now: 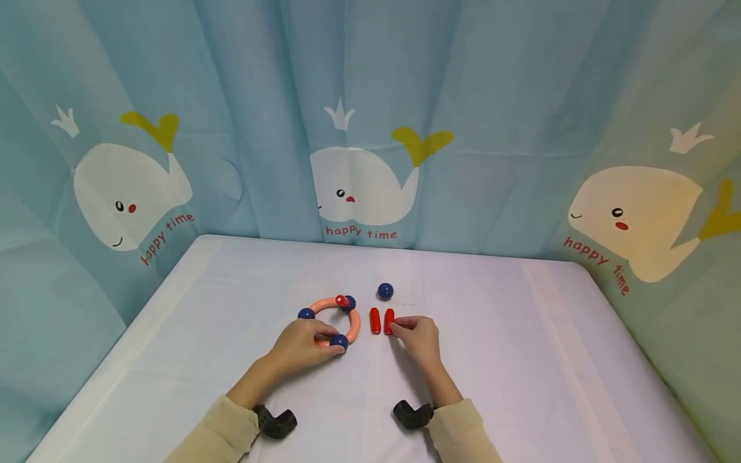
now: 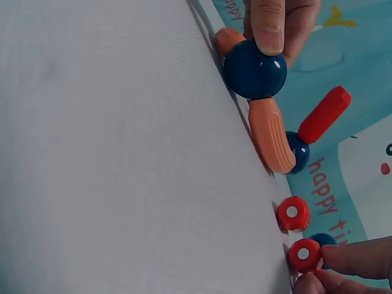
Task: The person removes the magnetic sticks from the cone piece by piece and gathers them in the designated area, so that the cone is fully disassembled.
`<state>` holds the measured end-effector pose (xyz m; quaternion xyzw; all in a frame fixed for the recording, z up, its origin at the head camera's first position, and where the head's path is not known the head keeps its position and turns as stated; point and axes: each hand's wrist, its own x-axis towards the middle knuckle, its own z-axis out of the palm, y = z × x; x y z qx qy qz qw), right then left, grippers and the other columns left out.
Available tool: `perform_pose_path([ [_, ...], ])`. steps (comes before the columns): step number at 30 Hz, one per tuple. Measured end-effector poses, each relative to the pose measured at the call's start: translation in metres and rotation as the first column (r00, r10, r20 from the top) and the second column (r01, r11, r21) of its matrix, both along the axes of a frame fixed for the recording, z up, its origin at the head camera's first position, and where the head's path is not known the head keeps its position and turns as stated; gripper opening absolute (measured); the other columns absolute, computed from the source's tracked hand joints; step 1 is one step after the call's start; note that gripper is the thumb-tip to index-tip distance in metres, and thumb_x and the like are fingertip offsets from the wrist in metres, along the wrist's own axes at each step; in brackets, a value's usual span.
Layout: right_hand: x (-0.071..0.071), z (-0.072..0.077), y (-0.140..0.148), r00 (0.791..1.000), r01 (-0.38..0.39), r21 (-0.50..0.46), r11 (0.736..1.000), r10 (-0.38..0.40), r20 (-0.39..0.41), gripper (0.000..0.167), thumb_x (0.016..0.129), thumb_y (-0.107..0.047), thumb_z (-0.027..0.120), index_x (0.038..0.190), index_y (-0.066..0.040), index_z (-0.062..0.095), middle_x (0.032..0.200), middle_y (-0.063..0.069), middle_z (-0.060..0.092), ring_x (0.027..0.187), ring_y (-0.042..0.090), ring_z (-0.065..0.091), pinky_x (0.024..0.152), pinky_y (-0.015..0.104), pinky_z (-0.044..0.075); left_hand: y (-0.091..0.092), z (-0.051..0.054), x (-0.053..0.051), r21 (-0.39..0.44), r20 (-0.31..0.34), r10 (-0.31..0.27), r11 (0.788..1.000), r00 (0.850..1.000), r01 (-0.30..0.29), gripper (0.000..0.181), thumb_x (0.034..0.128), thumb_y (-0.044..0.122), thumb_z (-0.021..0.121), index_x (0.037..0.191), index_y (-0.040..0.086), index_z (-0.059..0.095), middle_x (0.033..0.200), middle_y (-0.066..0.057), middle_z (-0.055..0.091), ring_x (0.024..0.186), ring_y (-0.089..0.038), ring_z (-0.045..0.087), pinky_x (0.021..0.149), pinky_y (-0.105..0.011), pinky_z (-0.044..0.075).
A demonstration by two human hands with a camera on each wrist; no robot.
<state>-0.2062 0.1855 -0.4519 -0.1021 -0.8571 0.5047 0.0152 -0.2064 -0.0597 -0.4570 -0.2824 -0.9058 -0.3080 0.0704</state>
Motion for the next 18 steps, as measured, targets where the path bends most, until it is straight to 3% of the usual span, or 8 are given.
perform_pose_path([
  [9, -0.002, 0.000, -0.007, 1.000, -0.004, 0.004, 1.000, 0.004, -0.019, 0.021, 0.081, -0.011, 0.068, 0.094, 0.006, 0.069, 0.081, 0.010, 0.067, 0.063, 0.014, 0.054, 0.053, 0.024, 0.044, -0.006, 0.001, -0.002, -0.025, -0.002, -0.049, 0.998, 0.999, 0.049, 0.033, 0.0762, 0.040, 0.073, 0.096, 0.014, 0.073, 0.088, 0.008, 0.067, 0.081, -0.004, 0.059, 0.073, -0.026, 0.048],
  [18, -0.001, -0.002, -0.005, 0.999, 0.003, 0.009, 1.000, -0.003, -0.033, 0.022, 0.082, -0.014, 0.068, 0.095, 0.004, 0.069, 0.078, 0.007, 0.066, 0.062, 0.014, 0.053, 0.052, 0.025, 0.044, -0.012, 0.012, -0.003, -0.104, 0.107, -0.123, 0.986, 0.987, 0.134, 0.031, 0.0760, 0.039, 0.073, 0.095, 0.014, 0.073, 0.081, 0.013, 0.064, 0.068, 0.001, 0.052, 0.063, -0.021, 0.044],
])
